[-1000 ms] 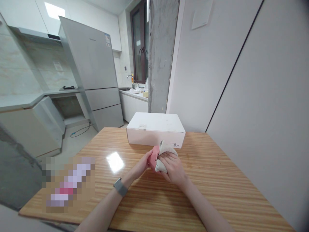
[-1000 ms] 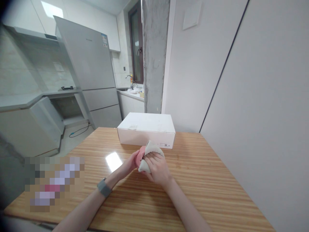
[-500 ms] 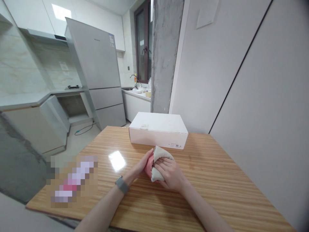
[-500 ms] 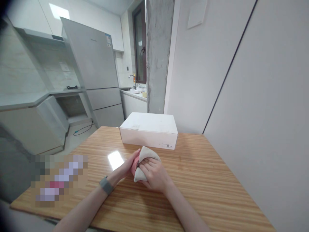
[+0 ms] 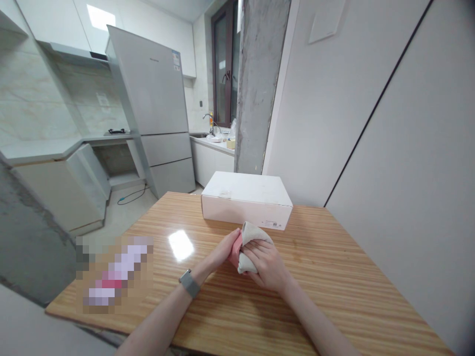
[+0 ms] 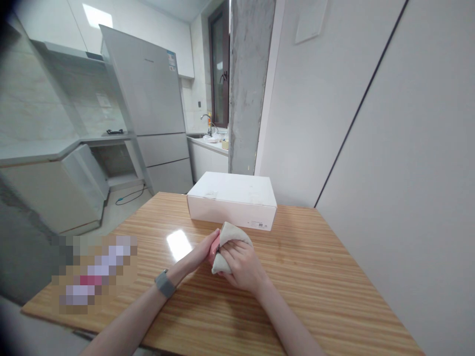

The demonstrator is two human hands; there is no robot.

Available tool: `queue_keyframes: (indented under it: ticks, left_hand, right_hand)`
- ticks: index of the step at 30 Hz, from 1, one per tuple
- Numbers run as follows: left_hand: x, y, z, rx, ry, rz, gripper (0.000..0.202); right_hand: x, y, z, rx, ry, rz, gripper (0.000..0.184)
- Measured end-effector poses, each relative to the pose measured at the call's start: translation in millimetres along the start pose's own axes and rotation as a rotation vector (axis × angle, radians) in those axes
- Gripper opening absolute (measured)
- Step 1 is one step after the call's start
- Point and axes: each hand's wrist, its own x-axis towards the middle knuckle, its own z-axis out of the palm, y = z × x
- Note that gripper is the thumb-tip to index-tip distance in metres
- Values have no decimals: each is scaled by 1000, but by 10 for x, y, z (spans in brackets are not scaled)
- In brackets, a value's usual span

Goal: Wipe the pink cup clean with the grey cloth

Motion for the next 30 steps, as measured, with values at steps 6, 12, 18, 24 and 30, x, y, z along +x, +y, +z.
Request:
queue_keyframes:
  ticks: [6,12,18,24,30]
  left_hand:
    - [-47,-56,130,-292,-133,2,42]
    - [-32,-78,142,-403,-117,-49,40]
    - [-97,46,111,-144,-35,-56,49]
    - [-117,-5,94,-82,-10,-48,50]
    - [-103,-72,65,-148,-191,-117,59]
  right_hand:
    - [-111,94,-48,-77,39,7,40]
    - [-96,36,-90,-70,47,-7,42]
    - [-4,-87,-133,41,59,17,37]
    - [-52,-26,-143,86,46,66,35]
    - [-105,82,-161,90,25,165,29]
